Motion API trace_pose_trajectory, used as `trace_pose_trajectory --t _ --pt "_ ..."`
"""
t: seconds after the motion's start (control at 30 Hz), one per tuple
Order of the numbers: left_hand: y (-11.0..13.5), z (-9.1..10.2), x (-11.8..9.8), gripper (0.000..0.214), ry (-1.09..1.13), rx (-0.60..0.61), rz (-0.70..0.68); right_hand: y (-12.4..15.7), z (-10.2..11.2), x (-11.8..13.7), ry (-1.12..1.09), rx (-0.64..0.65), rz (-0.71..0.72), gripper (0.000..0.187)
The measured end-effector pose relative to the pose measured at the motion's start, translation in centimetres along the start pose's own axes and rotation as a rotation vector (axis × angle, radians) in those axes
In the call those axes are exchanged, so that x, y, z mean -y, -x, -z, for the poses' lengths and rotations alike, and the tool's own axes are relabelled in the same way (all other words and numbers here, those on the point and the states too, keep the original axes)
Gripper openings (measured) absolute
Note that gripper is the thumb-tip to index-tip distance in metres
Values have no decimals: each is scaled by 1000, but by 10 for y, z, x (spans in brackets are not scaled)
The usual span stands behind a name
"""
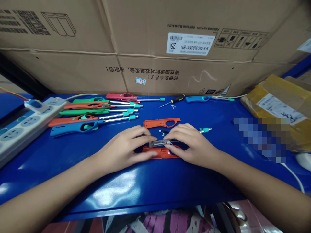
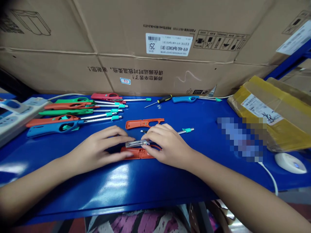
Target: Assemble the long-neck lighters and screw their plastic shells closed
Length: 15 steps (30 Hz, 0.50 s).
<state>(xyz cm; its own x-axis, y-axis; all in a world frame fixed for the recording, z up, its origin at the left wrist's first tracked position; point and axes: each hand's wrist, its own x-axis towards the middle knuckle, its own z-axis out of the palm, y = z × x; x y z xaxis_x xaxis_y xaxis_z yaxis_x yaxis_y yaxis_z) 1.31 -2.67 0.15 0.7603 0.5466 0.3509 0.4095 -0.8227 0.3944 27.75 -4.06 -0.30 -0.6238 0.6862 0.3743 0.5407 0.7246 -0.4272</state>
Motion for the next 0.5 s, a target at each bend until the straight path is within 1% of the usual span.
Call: trace_pose_trajectory --t 0.07,0.1,0.13,0.2,0.27,0.3,0.37,0.5 --pt "0 4 1 58 -56 72 4 0 2 1 -29 5 3 9" --pt "0 5 2 65 -87 111 0 0 2 1 -47 15 19 9" --pt "0 6 3 63 -107 149 -4 1 3 1 -64 29 39 10" --pt "0 5 4 43 -94 207 -10 1 3 1 -91 57 67 10" --pt "0 2 5 27 -31 223 4 0 1 2 -100 69 69 8" --pt "0 0 5 23 1 218 16 0 0 2 -99 68 64 7" --pt "0 -5 5 21 38 188 41 0 -2 1 -89 55 51 5" --pt "0 -9 4 23 40 148 74 0 -4 -1 -59 50 29 4"
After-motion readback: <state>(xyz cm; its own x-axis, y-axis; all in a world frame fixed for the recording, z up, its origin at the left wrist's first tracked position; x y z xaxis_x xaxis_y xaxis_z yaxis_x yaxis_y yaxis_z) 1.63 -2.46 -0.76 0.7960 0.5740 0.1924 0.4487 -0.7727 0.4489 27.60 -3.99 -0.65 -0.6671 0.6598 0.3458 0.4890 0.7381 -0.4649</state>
